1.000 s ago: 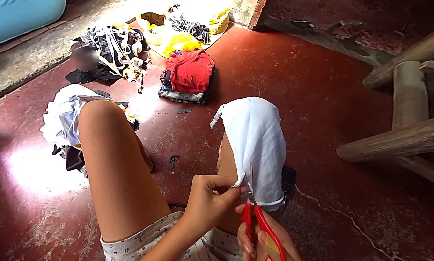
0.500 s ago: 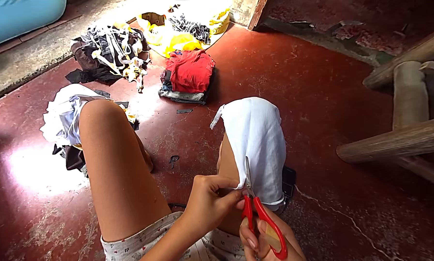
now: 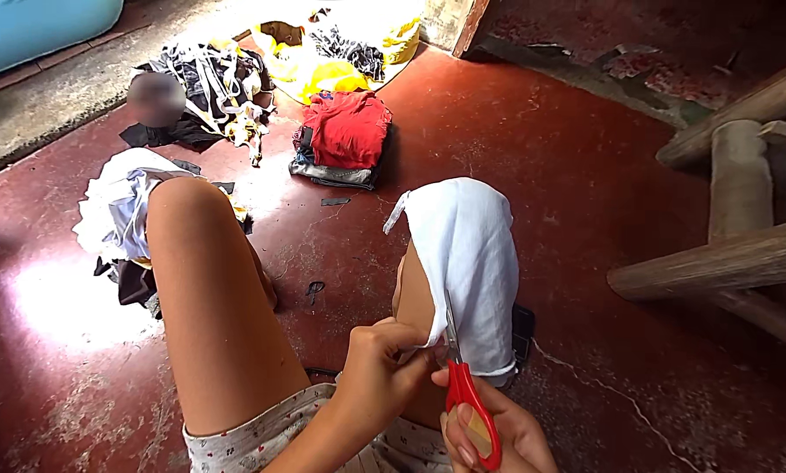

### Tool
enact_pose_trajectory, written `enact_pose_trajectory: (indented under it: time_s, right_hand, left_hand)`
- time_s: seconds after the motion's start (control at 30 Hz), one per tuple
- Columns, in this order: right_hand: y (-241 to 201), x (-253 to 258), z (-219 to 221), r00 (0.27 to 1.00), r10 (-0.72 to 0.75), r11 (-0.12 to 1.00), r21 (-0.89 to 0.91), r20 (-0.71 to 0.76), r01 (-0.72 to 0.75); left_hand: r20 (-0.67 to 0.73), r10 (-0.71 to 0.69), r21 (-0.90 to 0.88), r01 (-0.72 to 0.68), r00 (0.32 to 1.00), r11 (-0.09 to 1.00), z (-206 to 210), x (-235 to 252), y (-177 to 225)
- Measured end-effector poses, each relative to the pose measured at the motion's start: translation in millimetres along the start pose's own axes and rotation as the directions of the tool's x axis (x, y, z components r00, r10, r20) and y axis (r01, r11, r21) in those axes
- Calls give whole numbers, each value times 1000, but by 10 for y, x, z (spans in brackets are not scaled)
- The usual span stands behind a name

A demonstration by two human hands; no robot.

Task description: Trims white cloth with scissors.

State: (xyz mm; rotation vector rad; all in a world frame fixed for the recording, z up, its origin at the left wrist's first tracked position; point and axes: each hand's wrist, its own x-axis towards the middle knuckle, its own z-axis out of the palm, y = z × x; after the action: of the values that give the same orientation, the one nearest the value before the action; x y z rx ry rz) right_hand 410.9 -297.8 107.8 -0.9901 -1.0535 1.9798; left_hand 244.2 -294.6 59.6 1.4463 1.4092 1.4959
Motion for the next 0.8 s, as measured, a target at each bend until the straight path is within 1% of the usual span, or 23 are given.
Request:
enact_pose_trajectory:
  time_s: [0.1, 0.23, 0.3, 0.37, 0.47, 0.57, 0.8]
  right_hand:
    - [-1, -10, -11, 1000, 2, 1000, 1, -5, -2]
    - [-36, -22, -19, 1000, 5, 1000, -23, 10, -5]
    - [-43, -28, -16, 1000, 11, 1000, -28, 10, -11]
    - [-43, -30, -14, 1000, 17, 999, -28, 8, -17]
    - [-36, -20, -13, 1000, 15, 999, -29, 27, -14]
    - [-33, -13, -10, 1000, 16, 999, -28, 26, -15]
    - [-23, -11, -8, 999, 17, 1000, -19, 28, -16]
  left_hand:
    - [-10, -65, -49, 64, 998, 997, 20, -19, -2]
    - [76, -120, -85, 127, 990, 988, -9, 15, -2]
    - [91, -143, -123, 154, 986, 980, -23, 43, 21]
    - [75, -165, -151, 174, 983, 973, -22, 74, 41]
    - [23, -139, -149, 141, 990, 979, -6, 105, 22]
    - [-14, -142, -142, 139, 990, 980, 6, 107, 10]
    - [-26, -179, -163, 173, 984, 971, 2, 122, 30]
